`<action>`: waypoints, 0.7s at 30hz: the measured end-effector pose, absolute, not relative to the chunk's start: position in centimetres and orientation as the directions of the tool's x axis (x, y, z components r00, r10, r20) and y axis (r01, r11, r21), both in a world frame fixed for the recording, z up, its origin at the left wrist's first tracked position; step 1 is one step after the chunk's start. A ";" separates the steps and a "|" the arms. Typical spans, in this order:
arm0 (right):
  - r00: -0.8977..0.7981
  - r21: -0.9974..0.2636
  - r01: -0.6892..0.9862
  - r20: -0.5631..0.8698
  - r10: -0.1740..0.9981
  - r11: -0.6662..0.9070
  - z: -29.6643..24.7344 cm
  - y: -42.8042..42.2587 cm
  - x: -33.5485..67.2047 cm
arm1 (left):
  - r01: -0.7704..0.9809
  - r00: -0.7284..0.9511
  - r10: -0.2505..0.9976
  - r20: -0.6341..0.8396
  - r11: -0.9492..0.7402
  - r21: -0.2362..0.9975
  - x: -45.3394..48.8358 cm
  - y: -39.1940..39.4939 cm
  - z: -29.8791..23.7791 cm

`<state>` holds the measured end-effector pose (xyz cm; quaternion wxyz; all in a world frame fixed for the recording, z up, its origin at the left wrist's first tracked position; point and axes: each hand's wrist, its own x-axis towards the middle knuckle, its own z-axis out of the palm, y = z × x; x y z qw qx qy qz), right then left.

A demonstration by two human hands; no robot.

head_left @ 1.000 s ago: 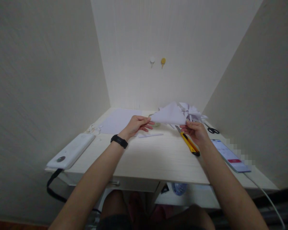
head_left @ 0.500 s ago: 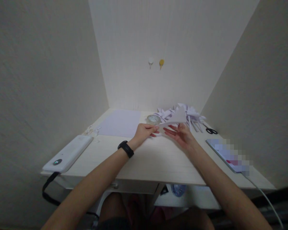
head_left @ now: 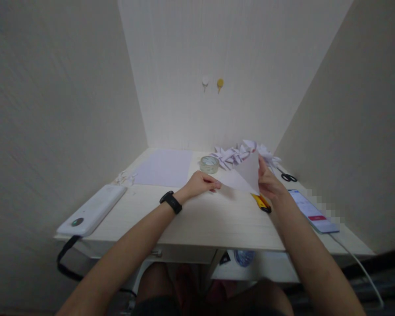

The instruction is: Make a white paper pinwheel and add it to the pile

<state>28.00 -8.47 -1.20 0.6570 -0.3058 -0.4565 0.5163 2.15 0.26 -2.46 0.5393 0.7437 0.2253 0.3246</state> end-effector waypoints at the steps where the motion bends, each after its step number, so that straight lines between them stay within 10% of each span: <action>1: 0.017 -0.890 -0.369 0.281 0.960 0.267 -1.0 -8.8 28.4 | -0.016 0.712 0.665 0.226 -0.306 0.952 1.9 0.5 -2.1; 9: -0.126 -0.981 -0.136 0.159 0.979 0.142 -0.5 -9.8 29.3 | 0.104 0.739 0.648 0.184 -0.379 0.919 0.0 1.7 -0.2; 21: 0.205 -0.943 -0.209 0.218 0.954 0.260 -1.5 -8.6 29.8 | -0.088 0.612 0.757 0.230 -0.223 0.971 -0.2 2.2 -0.1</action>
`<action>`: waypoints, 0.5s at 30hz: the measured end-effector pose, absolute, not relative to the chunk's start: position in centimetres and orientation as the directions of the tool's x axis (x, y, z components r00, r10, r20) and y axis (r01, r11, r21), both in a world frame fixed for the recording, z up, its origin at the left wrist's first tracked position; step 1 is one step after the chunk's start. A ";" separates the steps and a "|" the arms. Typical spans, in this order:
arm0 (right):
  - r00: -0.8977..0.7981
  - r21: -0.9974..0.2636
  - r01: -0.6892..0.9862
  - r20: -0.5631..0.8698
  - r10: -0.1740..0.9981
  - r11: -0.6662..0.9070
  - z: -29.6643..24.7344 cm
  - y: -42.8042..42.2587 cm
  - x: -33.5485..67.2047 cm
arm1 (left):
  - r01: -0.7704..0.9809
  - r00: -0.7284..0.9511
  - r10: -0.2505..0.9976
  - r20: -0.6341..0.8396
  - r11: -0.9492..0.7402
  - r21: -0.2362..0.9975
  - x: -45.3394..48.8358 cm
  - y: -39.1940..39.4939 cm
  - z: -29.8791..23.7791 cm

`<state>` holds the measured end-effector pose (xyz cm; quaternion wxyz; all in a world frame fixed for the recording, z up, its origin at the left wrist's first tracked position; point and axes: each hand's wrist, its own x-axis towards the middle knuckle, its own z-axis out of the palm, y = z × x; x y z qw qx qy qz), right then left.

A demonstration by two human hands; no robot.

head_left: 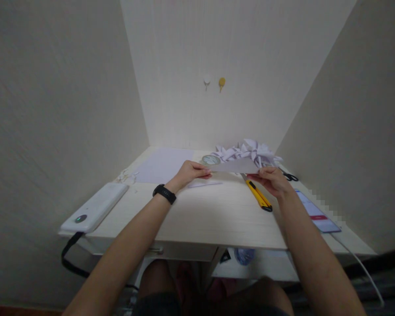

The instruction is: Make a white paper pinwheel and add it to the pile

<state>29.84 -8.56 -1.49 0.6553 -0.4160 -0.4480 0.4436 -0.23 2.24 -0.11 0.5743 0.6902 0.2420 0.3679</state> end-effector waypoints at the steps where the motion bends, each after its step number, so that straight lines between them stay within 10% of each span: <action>1: 0.258 -0.932 -0.227 0.223 0.940 0.283 -1.6 -8.3 29.7 | -0.110 0.596 0.767 0.238 -0.216 0.970 -0.1 2.2 -0.2; 10: 0.413 -0.912 -0.212 0.242 0.878 0.351 -1.5 -7.5 27.8 | -0.120 0.784 0.608 0.126 -0.050 0.991 0.5 0.5 -0.3; 15: 0.365 -0.946 -0.137 0.227 0.903 0.293 -1.4 -7.6 26.3 | 0.070 0.604 0.751 0.266 -0.383 0.921 1.3 0.2 -0.7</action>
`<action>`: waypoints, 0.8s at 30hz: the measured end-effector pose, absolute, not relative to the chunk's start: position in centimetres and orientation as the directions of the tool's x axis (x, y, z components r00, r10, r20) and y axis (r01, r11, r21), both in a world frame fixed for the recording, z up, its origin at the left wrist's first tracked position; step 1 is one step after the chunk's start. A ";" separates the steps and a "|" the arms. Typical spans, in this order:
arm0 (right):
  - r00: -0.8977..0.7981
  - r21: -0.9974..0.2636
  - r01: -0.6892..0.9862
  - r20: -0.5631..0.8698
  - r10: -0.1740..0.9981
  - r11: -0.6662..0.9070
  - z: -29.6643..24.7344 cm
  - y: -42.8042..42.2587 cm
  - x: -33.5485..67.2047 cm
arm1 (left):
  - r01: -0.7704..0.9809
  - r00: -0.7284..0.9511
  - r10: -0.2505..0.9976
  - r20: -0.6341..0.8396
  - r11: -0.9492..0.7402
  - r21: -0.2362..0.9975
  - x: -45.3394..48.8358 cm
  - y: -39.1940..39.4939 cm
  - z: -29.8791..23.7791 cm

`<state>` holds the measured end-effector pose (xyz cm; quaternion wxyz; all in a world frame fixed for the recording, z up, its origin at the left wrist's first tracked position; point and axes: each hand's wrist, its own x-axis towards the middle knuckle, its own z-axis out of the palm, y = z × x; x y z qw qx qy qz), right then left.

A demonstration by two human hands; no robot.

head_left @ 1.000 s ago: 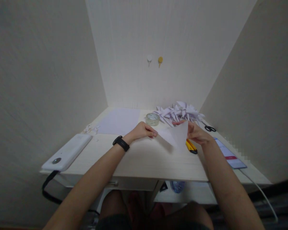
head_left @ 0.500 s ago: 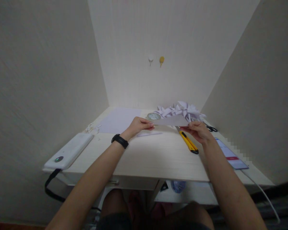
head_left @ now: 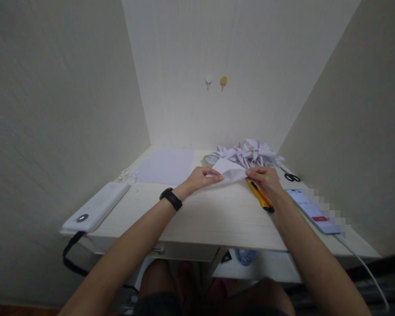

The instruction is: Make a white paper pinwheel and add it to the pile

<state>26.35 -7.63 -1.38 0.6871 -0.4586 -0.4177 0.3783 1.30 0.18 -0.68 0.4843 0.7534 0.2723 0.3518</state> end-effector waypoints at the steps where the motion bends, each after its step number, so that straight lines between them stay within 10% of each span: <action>1: 0.371 -0.940 -0.142 0.241 0.897 0.311 -1.3 -7.6 26.0 | 0.098 0.550 0.782 0.291 -0.407 0.908 1.5 0.2 -0.9; 10: 0.165 -0.883 -0.412 0.169 0.972 0.223 -2.3 -7.4 20.1 | 0.102 0.344 0.871 0.352 -0.407 0.908 3.0 -1.0 -1.7; 24: 0.233 -0.975 -0.178 0.088 0.968 0.131 -0.5 -5.4 20.1 | -0.243 0.305 0.917 0.258 -0.187 0.952 2.4 -0.4 -0.1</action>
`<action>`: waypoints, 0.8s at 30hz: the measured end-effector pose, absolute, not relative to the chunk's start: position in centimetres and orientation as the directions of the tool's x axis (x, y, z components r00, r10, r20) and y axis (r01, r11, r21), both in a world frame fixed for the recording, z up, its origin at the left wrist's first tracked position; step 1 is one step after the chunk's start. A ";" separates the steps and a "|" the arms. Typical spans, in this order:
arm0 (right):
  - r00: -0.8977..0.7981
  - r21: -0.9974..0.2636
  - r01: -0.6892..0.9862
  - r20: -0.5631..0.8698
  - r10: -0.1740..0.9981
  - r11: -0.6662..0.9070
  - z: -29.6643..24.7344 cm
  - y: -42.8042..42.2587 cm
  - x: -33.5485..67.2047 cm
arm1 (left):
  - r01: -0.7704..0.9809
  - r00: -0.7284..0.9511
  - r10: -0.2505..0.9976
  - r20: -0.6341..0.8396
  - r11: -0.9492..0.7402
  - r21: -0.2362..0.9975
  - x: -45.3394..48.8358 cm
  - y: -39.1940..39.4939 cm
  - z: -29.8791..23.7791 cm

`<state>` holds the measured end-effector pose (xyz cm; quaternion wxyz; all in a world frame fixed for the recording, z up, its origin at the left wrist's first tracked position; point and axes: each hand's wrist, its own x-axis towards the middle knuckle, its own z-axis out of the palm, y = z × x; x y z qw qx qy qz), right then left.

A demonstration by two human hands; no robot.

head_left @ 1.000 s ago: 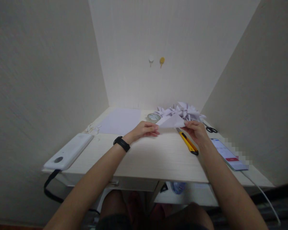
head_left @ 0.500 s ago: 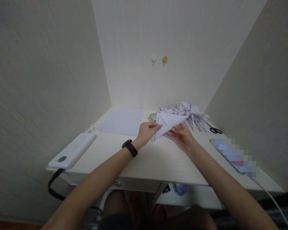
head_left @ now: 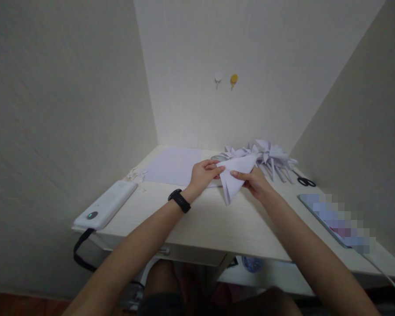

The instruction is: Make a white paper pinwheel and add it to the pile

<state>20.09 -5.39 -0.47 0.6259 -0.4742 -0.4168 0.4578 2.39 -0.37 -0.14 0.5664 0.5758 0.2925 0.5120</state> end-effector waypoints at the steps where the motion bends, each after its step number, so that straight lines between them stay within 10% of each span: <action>1: 0.236 -0.977 -0.170 0.090 0.968 0.132 -0.6 -5.5 20.0 | -0.243 0.310 0.915 0.259 -0.188 0.952 2.4 -0.4 -0.2; 24: 0.389 -0.888 -0.229 0.292 0.874 0.399 -1.9 -5.8 18.8 | -0.276 0.242 0.900 0.362 -0.294 0.915 3.3 -1.7 -0.6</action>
